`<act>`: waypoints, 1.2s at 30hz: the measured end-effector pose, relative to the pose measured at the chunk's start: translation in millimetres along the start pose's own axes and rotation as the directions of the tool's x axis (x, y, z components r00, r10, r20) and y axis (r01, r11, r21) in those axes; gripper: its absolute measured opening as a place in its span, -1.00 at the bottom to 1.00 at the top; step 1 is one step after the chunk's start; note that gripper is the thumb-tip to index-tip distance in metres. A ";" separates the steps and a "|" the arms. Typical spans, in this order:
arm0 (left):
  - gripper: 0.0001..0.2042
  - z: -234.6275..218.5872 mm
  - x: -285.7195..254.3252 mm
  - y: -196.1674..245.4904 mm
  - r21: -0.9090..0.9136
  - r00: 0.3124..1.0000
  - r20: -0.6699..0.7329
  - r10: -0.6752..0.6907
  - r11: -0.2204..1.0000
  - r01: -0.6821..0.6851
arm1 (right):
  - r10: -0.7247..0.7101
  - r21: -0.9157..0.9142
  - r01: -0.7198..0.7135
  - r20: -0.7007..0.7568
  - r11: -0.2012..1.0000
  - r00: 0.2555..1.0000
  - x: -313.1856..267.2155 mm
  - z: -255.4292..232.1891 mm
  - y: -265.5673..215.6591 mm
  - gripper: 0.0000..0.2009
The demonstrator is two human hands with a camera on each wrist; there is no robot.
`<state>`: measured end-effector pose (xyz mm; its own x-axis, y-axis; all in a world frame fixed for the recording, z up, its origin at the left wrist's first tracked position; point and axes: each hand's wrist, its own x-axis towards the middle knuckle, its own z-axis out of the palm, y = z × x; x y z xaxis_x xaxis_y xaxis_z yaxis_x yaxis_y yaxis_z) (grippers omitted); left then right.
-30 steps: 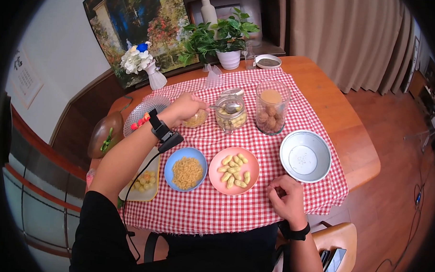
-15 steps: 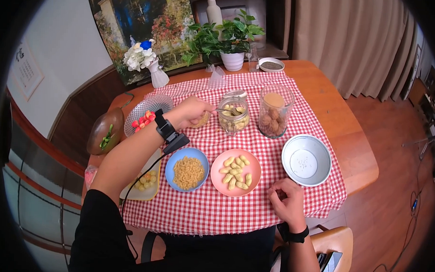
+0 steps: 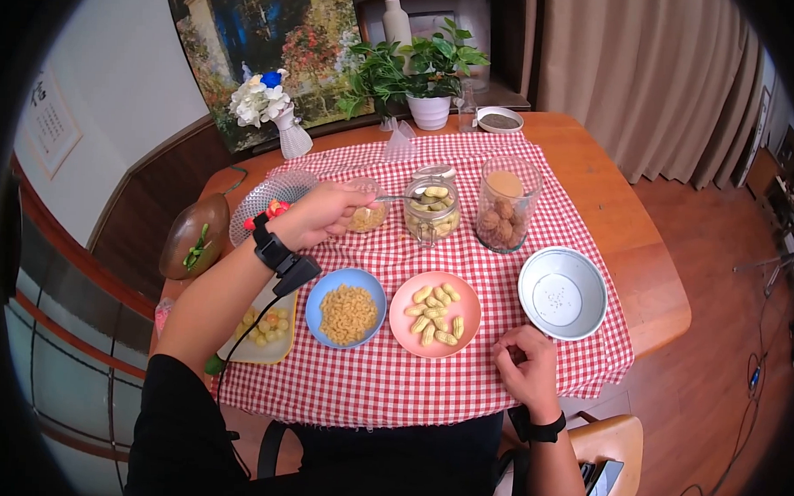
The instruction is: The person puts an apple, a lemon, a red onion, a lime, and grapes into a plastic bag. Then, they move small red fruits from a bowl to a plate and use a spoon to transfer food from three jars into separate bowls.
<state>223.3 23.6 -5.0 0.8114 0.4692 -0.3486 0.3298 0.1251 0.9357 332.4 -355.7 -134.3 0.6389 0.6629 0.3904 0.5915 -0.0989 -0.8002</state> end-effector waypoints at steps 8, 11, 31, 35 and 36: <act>-0.75 6.2 -47.2 -15.5 0.217 1.000 0.025 -0.017 0.976 0.012 | 0.005 -0.001 -0.005 -0.002 1.000 1.000 -0.6 0.6 0.2 -0.96; -0.74 8.3 -57.9 -35.8 0.330 0.989 0.108 0.100 0.935 -0.130 | -0.025 0.002 0.025 -0.010 1.000 1.000 -0.6 1.2 2.7 -0.96; -0.78 30.1 -4.3 26.8 0.930 0.662 0.159 0.732 0.113 -0.349 | 0.015 0.033 -0.015 0.004 0.999 1.000 -0.6 -2.3 -1.5 -0.96; -0.81 45.6 16.1 41.4 0.967 0.772 0.191 0.607 0.018 -0.253 | 0.007 0.047 -0.007 0.003 0.999 1.000 -0.6 -2.5 -1.6 -0.96; -0.81 53.0 14.8 45.8 0.967 0.773 0.191 0.605 0.018 -0.254 | 0.006 0.050 -0.007 0.006 0.999 1.000 -0.7 -2.4 -1.2 -0.96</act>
<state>276.0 -10.0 29.9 0.9189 0.2710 0.2866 0.2668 -0.9622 0.0543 332.4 -357.8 -132.5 0.6396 0.6668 0.3825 0.5618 -0.0659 -0.8246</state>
